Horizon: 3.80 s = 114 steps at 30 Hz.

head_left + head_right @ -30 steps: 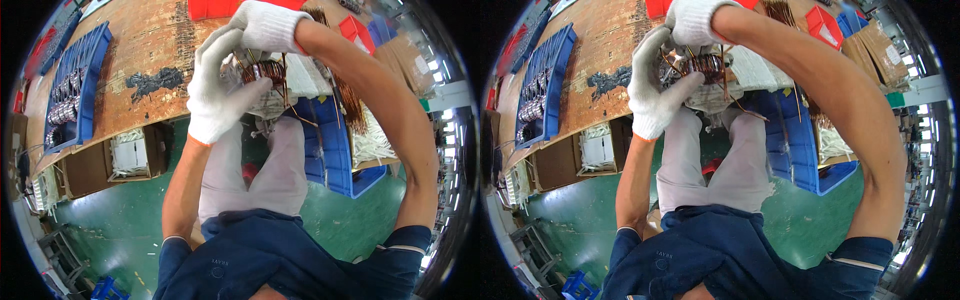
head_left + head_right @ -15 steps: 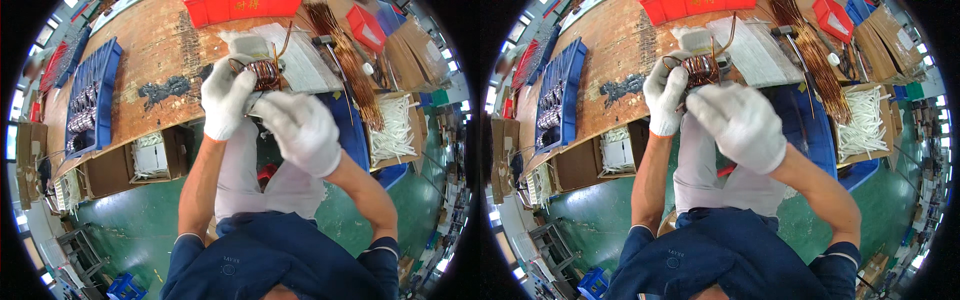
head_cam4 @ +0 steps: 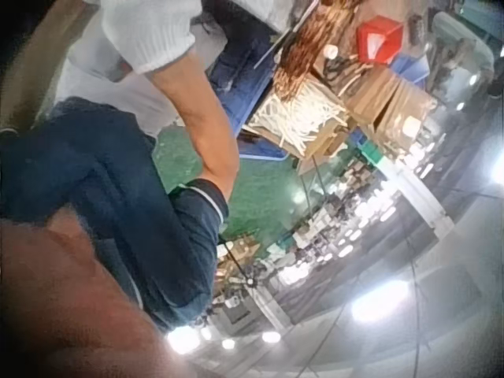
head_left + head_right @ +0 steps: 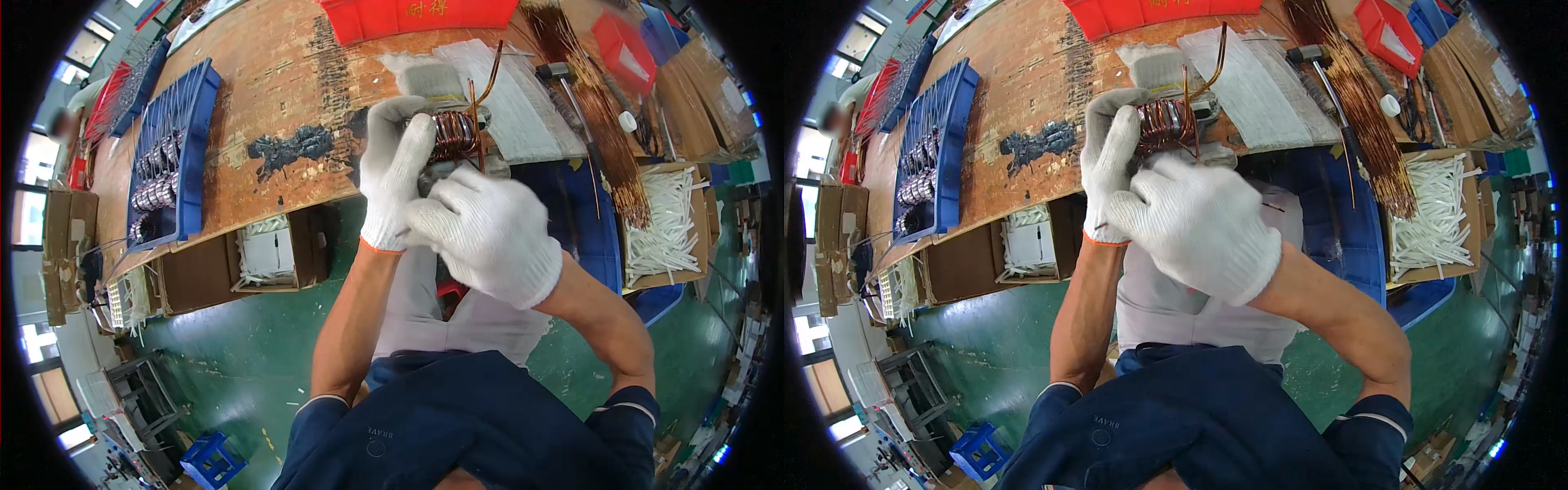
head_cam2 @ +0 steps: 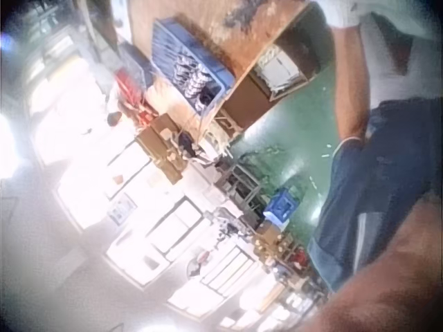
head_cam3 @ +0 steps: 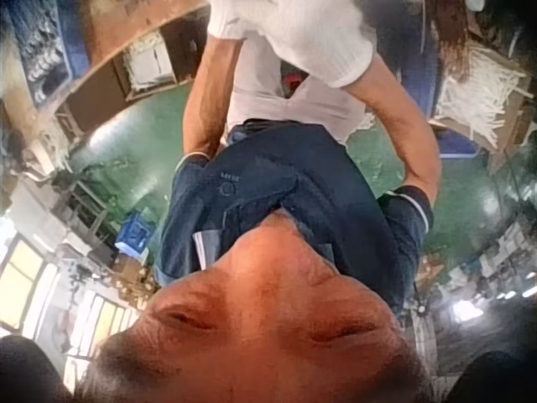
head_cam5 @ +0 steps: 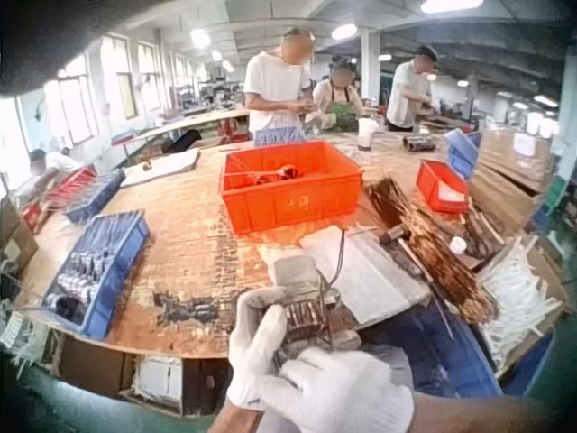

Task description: Assembling a motor stator by inserting and securing copper wire coils and insulation into the core using manual tools.

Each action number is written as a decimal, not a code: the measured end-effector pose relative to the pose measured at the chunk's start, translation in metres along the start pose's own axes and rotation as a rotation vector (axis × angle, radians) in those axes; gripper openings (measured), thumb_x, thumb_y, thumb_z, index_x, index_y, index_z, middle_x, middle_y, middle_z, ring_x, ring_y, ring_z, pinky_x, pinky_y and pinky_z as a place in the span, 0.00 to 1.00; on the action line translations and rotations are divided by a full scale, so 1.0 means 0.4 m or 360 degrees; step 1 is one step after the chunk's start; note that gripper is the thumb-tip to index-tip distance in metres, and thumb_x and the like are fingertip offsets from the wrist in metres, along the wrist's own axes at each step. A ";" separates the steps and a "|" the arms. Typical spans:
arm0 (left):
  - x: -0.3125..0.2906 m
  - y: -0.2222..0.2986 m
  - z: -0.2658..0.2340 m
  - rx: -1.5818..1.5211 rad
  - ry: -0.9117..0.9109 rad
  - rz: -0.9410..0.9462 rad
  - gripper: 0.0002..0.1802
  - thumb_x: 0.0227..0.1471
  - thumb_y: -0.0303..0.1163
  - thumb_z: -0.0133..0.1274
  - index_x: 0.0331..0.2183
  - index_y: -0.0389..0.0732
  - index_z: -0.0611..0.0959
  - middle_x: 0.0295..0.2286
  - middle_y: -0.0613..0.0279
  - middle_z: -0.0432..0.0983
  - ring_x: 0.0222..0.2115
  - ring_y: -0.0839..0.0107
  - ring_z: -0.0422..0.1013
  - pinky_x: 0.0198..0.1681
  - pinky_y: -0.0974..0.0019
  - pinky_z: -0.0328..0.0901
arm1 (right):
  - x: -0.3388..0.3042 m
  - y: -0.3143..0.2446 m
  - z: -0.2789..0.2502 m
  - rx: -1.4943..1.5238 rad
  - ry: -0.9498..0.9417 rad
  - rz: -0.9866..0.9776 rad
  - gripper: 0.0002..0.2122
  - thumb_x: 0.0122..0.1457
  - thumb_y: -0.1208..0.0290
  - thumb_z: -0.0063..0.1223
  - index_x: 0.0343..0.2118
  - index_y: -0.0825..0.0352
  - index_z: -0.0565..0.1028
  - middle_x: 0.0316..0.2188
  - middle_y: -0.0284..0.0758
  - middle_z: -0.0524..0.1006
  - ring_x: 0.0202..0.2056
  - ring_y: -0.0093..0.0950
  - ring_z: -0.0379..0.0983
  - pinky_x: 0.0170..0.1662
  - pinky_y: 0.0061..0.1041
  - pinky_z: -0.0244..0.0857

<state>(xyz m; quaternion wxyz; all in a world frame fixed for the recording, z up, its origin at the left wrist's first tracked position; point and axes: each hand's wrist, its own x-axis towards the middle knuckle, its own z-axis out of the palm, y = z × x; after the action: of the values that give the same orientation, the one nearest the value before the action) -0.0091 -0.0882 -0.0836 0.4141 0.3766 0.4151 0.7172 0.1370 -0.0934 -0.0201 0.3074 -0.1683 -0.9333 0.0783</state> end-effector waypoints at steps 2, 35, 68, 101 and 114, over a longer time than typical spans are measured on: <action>0.009 -0.002 -0.006 0.0085 0.0063 -0.0031 0.15 0.66 0.36 0.55 0.49 0.37 0.78 0.42 0.65 0.75 0.42 0.78 0.68 0.52 0.71 0.64 | -0.026 -0.019 0.046 0.0314 0.0152 0.0152 0.08 0.47 0.75 0.67 0.32 0.64 0.80 0.25 0.35 0.75 0.27 0.36 0.73 0.29 0.33 0.67; -0.096 0.087 -0.006 0.1647 -0.1062 0.1237 0.30 0.51 0.32 0.58 0.57 0.39 0.78 0.48 0.56 0.80 0.30 0.66 0.79 0.32 0.63 0.73 | -0.114 -0.078 -0.116 0.1161 -0.0069 0.1599 0.08 0.68 0.74 0.53 0.38 0.75 0.79 0.20 0.39 0.78 0.23 0.22 0.75 0.27 0.28 0.67; -0.193 0.071 0.075 0.0614 -0.0298 0.0474 0.06 0.45 0.21 0.56 0.24 0.41 0.76 0.24 0.54 0.67 0.18 0.52 0.69 0.22 0.55 0.64 | 0.130 0.472 -0.269 -0.0003 0.0114 0.0756 0.11 0.69 0.72 0.53 0.50 0.72 0.77 0.34 0.36 0.82 0.33 0.23 0.79 0.38 0.28 0.74; -0.208 0.132 0.106 0.0764 -0.0359 0.0123 0.06 0.59 0.24 0.53 0.28 0.39 0.77 0.27 0.56 0.70 0.24 0.61 0.70 0.27 0.62 0.63 | -0.172 0.633 -0.129 -0.0510 0.0382 0.0754 0.12 0.63 0.76 0.58 0.49 0.66 0.82 0.43 0.43 0.83 0.41 0.42 0.82 0.48 0.31 0.75; 0.005 0.213 -0.017 0.1998 -0.0713 0.0625 0.38 0.41 0.27 0.69 0.55 0.34 0.73 0.54 0.48 0.73 0.53 0.52 0.73 0.56 0.55 0.70 | -0.368 0.152 0.237 0.0550 0.0132 0.0944 0.25 0.54 0.62 0.68 0.55 0.62 0.76 0.52 0.48 0.77 0.55 0.44 0.75 0.56 0.42 0.71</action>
<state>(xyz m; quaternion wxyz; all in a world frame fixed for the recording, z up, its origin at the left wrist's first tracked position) -0.0397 -0.1148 -0.0084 0.0562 0.7520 0.5801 0.3080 0.2073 -0.0942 -0.1915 0.3328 -0.3809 -0.8034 0.3143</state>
